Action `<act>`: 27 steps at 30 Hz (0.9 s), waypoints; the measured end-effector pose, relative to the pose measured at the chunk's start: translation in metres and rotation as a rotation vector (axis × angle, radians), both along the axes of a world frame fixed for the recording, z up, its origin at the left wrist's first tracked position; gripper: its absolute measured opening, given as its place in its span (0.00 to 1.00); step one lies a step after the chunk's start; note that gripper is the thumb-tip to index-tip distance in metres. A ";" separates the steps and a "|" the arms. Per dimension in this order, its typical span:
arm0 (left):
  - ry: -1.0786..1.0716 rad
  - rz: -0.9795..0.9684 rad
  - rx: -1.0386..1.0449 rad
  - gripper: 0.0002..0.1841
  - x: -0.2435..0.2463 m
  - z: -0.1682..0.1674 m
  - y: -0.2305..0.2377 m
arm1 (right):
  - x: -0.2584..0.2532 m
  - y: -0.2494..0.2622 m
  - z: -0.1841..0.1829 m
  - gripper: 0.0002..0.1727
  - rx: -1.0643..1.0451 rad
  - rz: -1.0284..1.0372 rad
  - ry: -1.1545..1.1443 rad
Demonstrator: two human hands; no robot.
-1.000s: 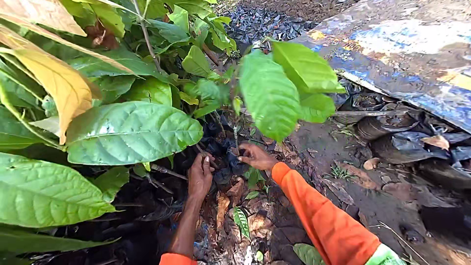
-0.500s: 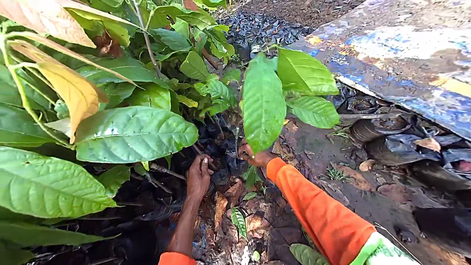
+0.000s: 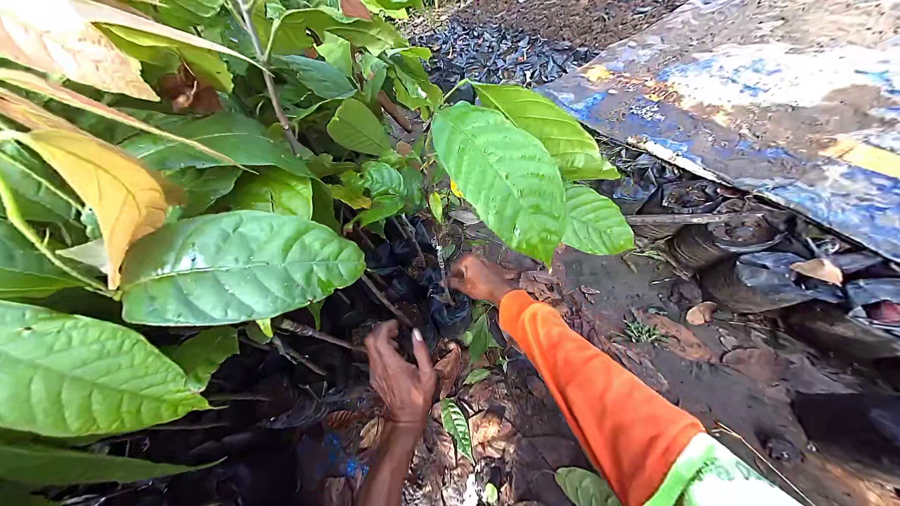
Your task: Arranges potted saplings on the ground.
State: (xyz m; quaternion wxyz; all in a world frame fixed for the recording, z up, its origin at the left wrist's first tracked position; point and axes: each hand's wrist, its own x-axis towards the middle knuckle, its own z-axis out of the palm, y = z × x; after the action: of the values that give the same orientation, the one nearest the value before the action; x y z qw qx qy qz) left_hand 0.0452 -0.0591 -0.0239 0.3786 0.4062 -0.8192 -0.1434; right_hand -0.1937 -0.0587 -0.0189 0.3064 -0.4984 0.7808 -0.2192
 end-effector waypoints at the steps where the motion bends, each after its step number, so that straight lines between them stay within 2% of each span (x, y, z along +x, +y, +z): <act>1: -0.035 -0.102 -0.032 0.20 -0.001 -0.006 0.009 | 0.006 -0.010 -0.001 0.24 0.058 0.052 0.029; 3: -0.119 -0.275 -0.045 0.15 -0.008 -0.017 0.019 | 0.009 -0.025 -0.009 0.27 0.120 0.151 0.105; 5: -0.156 -0.364 -0.022 0.14 -0.015 -0.025 0.022 | 0.006 -0.033 -0.016 0.27 0.127 0.240 0.135; 8: -0.303 -0.426 0.124 0.18 -0.021 -0.017 0.016 | 0.003 -0.032 -0.005 0.18 0.155 0.326 0.151; 10: -0.454 -0.440 0.231 0.23 -0.025 -0.005 0.010 | 0.003 -0.026 0.002 0.14 0.177 0.295 0.116; 13: -0.711 -0.476 0.331 0.28 -0.035 0.014 -0.002 | -0.009 -0.015 0.003 0.16 0.115 0.055 0.047; 15: -0.812 -0.552 0.293 0.28 -0.040 0.020 -0.013 | -0.016 -0.004 0.007 0.15 -0.020 -0.259 0.035; 17: -0.826 -0.650 0.211 0.25 -0.043 0.022 -0.025 | -0.024 0.007 0.007 0.25 -0.092 -0.438 0.082; 18: -0.852 -0.697 0.186 0.24 -0.045 0.024 -0.031 | -0.028 0.012 0.003 0.30 -0.114 -0.424 0.107; 19: -0.891 -0.734 0.178 0.23 -0.047 0.026 -0.037 | -0.028 0.017 0.000 0.30 -0.122 -0.338 0.132; 21: -0.977 -0.782 0.161 0.23 -0.053 0.031 -0.044 | -0.021 0.023 0.002 0.24 -0.093 -0.018 0.142; 23: -1.088 -0.792 0.139 0.23 -0.058 0.035 -0.043 | -0.006 0.025 0.011 0.26 0.014 0.274 0.120; 25: -1.215 -0.728 0.145 0.24 -0.062 0.042 -0.038 | 0.008 0.029 0.022 0.27 0.152 0.379 0.205; 27: -1.275 -0.626 0.138 0.27 -0.063 0.048 -0.034 | 0.012 0.031 0.026 0.27 0.207 0.345 0.286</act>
State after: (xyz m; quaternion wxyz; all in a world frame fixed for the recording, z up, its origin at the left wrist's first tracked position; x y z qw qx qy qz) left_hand -0.0175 -0.0928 0.0244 -0.2596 0.1798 -0.9483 -0.0315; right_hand -0.1813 -0.0280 0.0074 0.2751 -0.6164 0.7377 -0.0097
